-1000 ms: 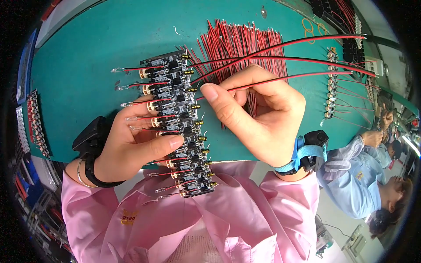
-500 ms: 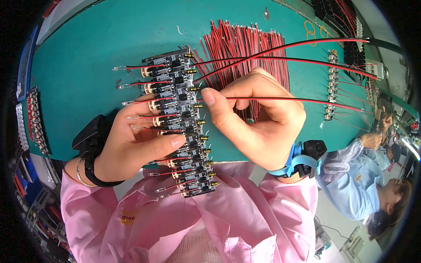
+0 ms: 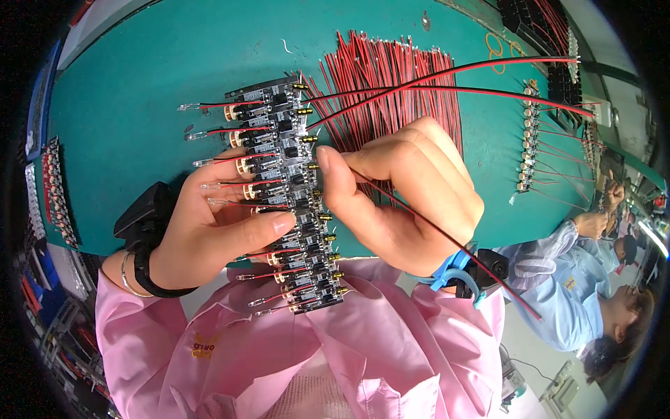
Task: The person picks up red wires from a pile and inserts them into a circuit board before setting it aside and repeating the process with another board.
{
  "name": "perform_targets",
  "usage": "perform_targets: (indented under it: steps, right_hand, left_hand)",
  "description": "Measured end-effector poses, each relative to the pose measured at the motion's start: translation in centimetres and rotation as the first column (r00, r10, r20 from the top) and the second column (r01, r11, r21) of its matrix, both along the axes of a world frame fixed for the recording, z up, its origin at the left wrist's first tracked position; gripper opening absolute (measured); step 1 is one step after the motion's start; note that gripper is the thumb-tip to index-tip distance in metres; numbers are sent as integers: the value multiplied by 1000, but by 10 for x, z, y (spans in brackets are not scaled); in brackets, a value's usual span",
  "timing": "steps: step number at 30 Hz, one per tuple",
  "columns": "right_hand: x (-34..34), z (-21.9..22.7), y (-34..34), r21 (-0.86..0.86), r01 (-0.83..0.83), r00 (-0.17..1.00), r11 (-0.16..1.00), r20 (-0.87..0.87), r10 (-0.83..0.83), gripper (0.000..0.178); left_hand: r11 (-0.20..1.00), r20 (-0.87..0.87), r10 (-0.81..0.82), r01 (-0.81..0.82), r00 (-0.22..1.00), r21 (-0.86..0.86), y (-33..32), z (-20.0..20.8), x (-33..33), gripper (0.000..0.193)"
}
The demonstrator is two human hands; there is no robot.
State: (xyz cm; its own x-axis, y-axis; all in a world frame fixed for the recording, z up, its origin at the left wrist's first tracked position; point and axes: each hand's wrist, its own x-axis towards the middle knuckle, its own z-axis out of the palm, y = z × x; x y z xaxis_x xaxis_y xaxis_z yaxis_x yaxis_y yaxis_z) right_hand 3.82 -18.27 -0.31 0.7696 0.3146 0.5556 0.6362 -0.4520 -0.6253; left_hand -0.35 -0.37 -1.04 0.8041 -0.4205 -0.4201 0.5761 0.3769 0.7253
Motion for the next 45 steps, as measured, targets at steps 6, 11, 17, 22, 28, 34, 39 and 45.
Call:
perform_targets:
  steps: [6,11,17,22,28,34,39,45]
  right_hand:
    - [-1,3,2,-43,0,997,999,76,4,17]
    - [-2,1,1,-44,5,998,999,63,-2,17]
    - [-3,-2,2,-28,23,998,999,56,-22,17]
    - [-3,-1,2,-34,12,998,999,58,-10,17]
    - [-4,2,5,-52,-4,1000,999,-19,3,17]
    - [-6,2,3,-39,46,982,998,-182,-53,14]
    - [1,16,-6,32,20,880,999,-475,-3,12]
    - [22,12,-37,-97,162,889,982,-418,-187,13]
  left_hand:
    - [1000,-23,-6,5,1000,-4,0,4,1,28]
    - [1000,48,12,-12,999,-8,0,0,-1,27]
    - [1000,-50,-11,10,999,-10,2,7,2,26]
    - [1000,-38,-7,7,999,-2,1,7,1,26]
    - [999,71,47,-47,996,-8,-2,-3,-4,27]
    - [1000,4,9,-9,1000,5,1,6,0,30]
    - [1000,-128,-4,1,992,-25,4,7,1,29]
    - [1000,-80,16,-18,997,-26,2,2,1,28]
